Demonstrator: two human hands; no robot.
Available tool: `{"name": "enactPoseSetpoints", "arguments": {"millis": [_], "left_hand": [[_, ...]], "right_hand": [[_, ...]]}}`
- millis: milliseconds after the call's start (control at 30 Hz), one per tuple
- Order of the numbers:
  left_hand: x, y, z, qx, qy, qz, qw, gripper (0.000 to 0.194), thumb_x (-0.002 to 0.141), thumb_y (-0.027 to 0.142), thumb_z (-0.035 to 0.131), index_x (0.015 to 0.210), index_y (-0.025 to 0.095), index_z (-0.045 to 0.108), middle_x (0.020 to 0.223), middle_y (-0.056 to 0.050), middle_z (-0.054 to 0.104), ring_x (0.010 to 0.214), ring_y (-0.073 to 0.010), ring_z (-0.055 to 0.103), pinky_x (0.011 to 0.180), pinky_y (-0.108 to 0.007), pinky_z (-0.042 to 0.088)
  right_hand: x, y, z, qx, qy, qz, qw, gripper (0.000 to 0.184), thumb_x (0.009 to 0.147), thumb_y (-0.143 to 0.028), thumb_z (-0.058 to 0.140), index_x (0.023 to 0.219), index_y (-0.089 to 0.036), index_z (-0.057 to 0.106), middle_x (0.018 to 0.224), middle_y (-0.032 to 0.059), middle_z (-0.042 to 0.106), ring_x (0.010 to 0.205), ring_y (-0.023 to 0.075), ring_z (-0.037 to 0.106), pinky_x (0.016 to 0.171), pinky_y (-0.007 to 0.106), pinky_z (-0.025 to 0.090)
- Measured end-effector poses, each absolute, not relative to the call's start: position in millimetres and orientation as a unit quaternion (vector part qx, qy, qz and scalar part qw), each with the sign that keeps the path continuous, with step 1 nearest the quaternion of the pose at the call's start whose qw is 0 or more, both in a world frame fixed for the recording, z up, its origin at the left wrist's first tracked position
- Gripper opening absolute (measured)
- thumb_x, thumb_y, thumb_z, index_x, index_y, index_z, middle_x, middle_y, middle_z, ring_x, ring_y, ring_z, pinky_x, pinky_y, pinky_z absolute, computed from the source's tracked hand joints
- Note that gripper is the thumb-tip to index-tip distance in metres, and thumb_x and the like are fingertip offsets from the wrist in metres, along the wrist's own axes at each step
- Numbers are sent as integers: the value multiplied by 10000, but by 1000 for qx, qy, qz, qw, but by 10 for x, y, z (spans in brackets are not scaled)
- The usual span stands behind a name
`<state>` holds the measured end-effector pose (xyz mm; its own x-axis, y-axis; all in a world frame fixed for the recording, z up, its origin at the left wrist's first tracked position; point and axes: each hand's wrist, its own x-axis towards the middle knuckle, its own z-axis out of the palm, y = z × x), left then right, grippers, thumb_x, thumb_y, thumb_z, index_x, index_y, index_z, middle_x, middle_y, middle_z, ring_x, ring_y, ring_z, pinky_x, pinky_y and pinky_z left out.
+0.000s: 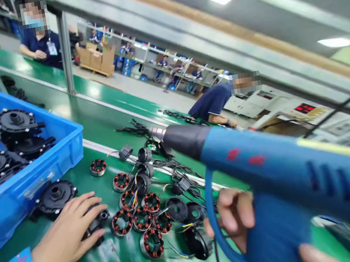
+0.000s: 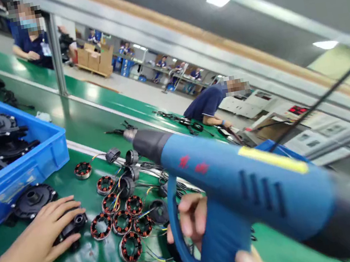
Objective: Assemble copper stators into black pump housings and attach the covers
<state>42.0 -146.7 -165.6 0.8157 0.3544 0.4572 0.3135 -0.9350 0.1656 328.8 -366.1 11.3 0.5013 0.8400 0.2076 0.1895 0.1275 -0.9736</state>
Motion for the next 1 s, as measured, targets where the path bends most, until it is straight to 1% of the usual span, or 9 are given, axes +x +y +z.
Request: {"name": "enactPoseSetpoints", "arguments": {"millis": [133, 233, 333, 400, 500, 667, 733, 867, 1000], "left_hand": [[399, -1432, -1736, 949, 169, 266, 17, 472, 918, 517, 664, 1330, 288, 640, 1361, -52, 622, 1294, -277, 548, 1042, -381, 460], [399, -1427, -1715, 947, 161, 277, -1, 488, 905, 527, 674, 1323, 277, 642, 1355, -48, 629, 1267, -275, 571, 1020, -377, 477], [412, -1429, -1652, 947, 146, 285, -26, 486, 896, 529, 684, 1298, 259, 648, 1332, -45, 642, 1244, -271, 588, 1001, -374, 486], [420, -1427, -1622, 948, 140, 281, -41, 486, 900, 531, 678, 1295, 251, 643, 1330, -42, 645, 1245, -267, 587, 990, -375, 490], [418, -1416, -1626, 953, 138, 266, -50, 504, 907, 540, 668, 1317, 251, 626, 1351, -37, 634, 1266, -265, 569, 989, -382, 488], [383, -1392, -1700, 957, 145, 250, -27, 539, 894, 543, 673, 1360, 280, 604, 1382, -45, 610, 1290, -293, 550, 1006, -409, 479], [376, -1386, -1717, 957, 148, 247, -21, 544, 887, 537, 681, 1365, 291, 601, 1384, -45, 607, 1288, -295, 555, 1013, -409, 480], [385, -1402, -1707, 956, 149, 251, -27, 535, 872, 517, 698, 1351, 297, 609, 1371, -34, 617, 1278, -285, 568, 1022, -388, 493], [420, -1495, -1691, 949, 189, 254, 14, 465, 903, 497, 661, 1322, 299, 628, 1365, -34, 618, 1302, -280, 547, 1051, -384, 479]], "right_hand": [[3561, -3185, 834, -458, -432, 231, 742, 344, 798, -622, 674, 873, -287, 690, 984, 37, 549, 764, 148, 552, 805, 344, 607], [3882, -2576, 1687, -446, -537, 142, 702, 766, 938, -554, 71, 800, -128, 693, 1378, -6, 616, 1329, 150, 542, 904, 299, 483], [4196, -2052, 2362, -616, -642, -56, 452, 602, 101, -187, -187, 451, 146, 173, 1316, 347, 298, 1214, 146, 431, 467, 357, 296], [4334, -1897, 2462, -606, -560, 3, 565, 513, 376, -161, -260, 388, 102, 181, 1345, 307, 347, 1242, 211, 457, 549, 356, 359], [4455, -1945, 1929, -569, -445, -55, 689, 735, 885, -380, 77, 527, 49, 555, 1501, 144, 414, 1383, 232, 434, 825, 255, 432], [4757, -2096, 145, -768, -566, 55, 294, 372, 894, -476, 642, 897, -126, 767, 1191, 103, 723, 1156, 228, 666, 914, 300, 529], [4933, -1998, -430, -815, -535, 114, 194, 321, 834, -406, 766, 1006, -134, 767, 1101, 140, 740, 1047, 264, 701, 962, 364, 532], [5186, -1561, -1083, -899, -409, 129, 87, 918, 889, -611, 673, 1563, -68, 369, 1525, 323, 395, 1366, 421, 490, 1115, 573, 397], [5259, -1157, -1377, -898, -411, 154, 37, 1032, 860, -688, 672, 1632, -164, 229, 1645, 270, 182, 1479, 439, 316, 1154, 635, 308]]}}
